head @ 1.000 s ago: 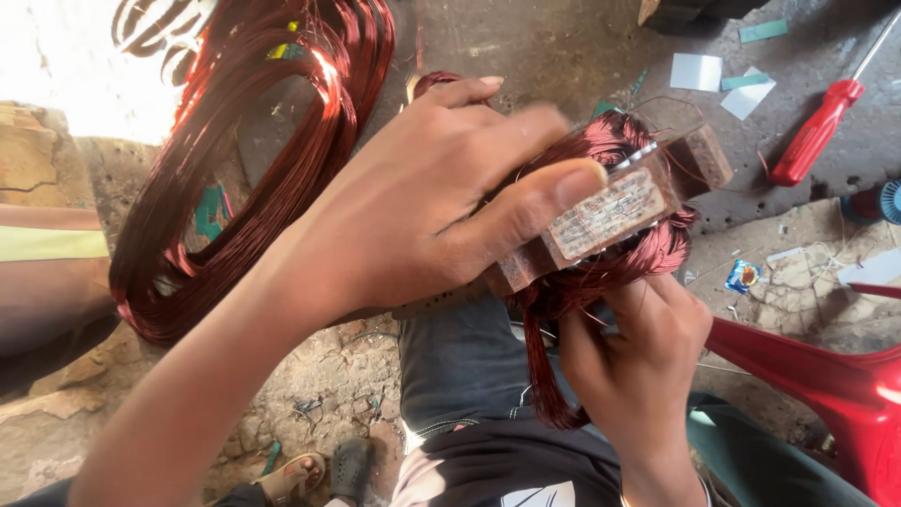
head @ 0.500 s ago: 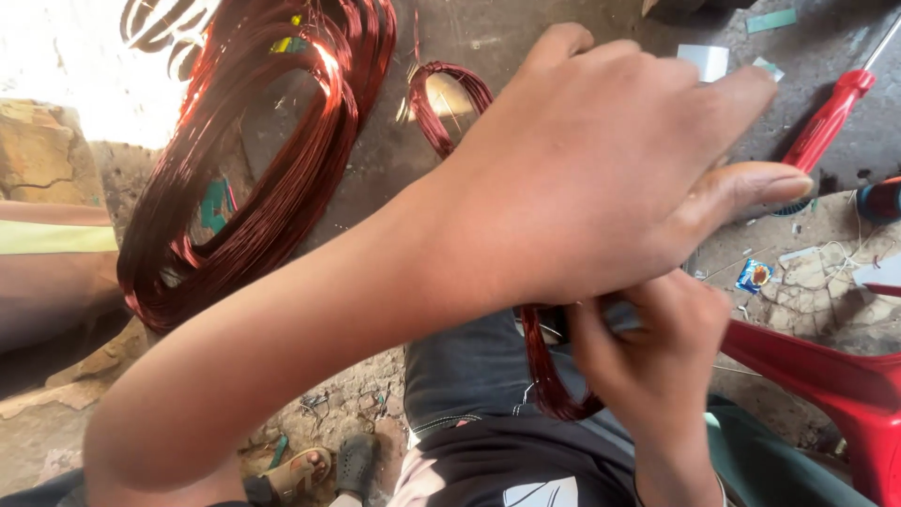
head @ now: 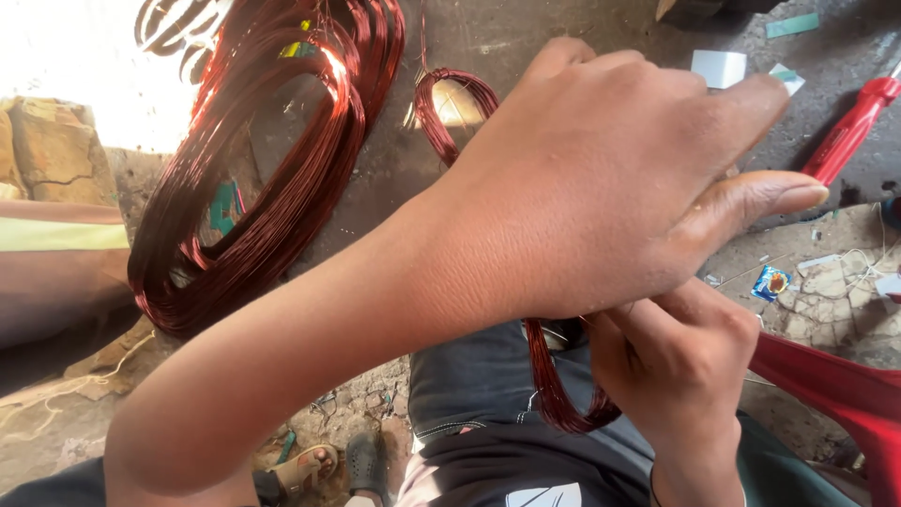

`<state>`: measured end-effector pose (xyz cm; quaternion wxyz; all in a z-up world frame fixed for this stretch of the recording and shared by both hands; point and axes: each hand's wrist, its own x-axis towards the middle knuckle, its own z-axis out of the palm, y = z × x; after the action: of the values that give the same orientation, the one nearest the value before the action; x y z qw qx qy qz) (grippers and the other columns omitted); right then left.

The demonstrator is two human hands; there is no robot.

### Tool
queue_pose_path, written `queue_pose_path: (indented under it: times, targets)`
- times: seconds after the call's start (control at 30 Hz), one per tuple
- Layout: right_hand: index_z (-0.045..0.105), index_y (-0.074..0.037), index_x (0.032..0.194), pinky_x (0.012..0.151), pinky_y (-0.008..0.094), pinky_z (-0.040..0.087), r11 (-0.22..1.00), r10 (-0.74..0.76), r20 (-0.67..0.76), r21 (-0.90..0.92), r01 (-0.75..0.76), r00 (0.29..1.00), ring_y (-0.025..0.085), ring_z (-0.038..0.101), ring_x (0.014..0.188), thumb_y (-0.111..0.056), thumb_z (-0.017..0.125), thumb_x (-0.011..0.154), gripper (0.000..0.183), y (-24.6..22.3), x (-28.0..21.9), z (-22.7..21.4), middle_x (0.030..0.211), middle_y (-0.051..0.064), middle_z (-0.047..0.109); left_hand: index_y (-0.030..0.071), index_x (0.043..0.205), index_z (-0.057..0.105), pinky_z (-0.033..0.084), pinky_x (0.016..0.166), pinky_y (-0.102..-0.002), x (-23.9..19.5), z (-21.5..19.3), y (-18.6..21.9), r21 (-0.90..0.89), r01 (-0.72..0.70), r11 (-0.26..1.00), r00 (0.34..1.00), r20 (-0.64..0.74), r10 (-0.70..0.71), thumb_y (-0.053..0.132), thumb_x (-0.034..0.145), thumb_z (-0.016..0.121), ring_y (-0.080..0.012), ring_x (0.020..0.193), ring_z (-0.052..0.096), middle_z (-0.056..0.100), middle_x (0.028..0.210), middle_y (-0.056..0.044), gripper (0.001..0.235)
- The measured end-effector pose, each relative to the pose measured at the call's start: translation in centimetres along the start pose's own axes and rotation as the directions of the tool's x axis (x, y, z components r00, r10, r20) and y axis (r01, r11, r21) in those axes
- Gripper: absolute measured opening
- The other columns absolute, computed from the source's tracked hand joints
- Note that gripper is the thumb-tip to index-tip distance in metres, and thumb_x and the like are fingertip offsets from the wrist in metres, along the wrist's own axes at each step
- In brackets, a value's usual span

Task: The recorder is winding and organizing copper coils inside an electric motor stator using their hands and a screwdriver.

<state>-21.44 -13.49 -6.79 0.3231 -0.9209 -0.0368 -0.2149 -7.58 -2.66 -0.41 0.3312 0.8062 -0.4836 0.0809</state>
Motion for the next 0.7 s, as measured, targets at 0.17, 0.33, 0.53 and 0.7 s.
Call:
queue_pose_path:
  times: [0.17, 0.33, 0.53, 0.7]
  targets:
    - [0.073, -0.005, 0.091, 0.058, 0.038, 0.044, 0.996, -0.088, -0.084, -0.010, 0.087, 0.993, 0.030, 0.059, 0.064, 0.006, 0.071, 0.075, 0.020, 1.4, -0.5, 1.1, 0.076, 0.012, 0.058, 0.008, 0.101, 0.067, 0.048, 0.063, -0.047, 0.1, 0.1, -0.2, -0.060, -0.002, 0.998, 0.999, 0.033, 0.004, 0.052, 0.100, 0.056, -0.0268, 0.055, 0.066, 0.062, 0.058, -0.003, 0.045]
    - [0.071, -0.004, 0.087, 0.058, 0.040, 0.043, 0.992, -0.129, -0.133, -0.023, 0.127, 0.983, 0.032, 0.058, 0.065, 0.007, 0.069, 0.074, 0.017, 0.9, 0.4, 1.4, 0.073, 0.013, 0.055, 0.007, 0.099, 0.067, 0.048, 0.057, -0.044, 0.2, 0.2, -0.2, -0.042, -0.037, 0.998, 0.999, 0.014, 0.037, 0.049, 0.100, 0.059, -0.0256, 0.053, 0.065, 0.062, 0.057, -0.004, 0.043]
    - [0.063, -0.003, 0.077, 0.054, 0.040, 0.038, 0.994, -0.113, -0.179, -0.027, 0.110, 0.977, 0.030, 0.051, 0.055, 0.007, 0.066, 0.075, 0.011, 1.3, -0.2, 2.2, 0.068, 0.012, 0.050, 0.007, 0.096, 0.064, 0.047, 0.056, -0.043, 0.2, -0.1, -0.3, -0.037, -0.068, 0.997, 0.997, 0.021, 0.069, 0.045, 0.103, 0.060, -0.0275, 0.056, 0.065, 0.062, 0.060, -0.005, 0.038]
    - [0.060, -0.002, 0.076, 0.052, 0.040, 0.037, 0.995, -0.097, -0.208, -0.036, 0.092, 0.973, 0.030, 0.048, 0.052, 0.007, 0.063, 0.076, 0.010, 1.1, -0.3, 2.6, 0.067, 0.012, 0.048, 0.008, 0.095, 0.063, 0.047, 0.056, -0.043, 0.2, -0.1, -0.3, -0.041, -0.068, 0.997, 0.997, 0.026, 0.069, 0.040, 0.102, 0.060, -0.0270, 0.056, 0.065, 0.062, 0.061, -0.005, 0.033]
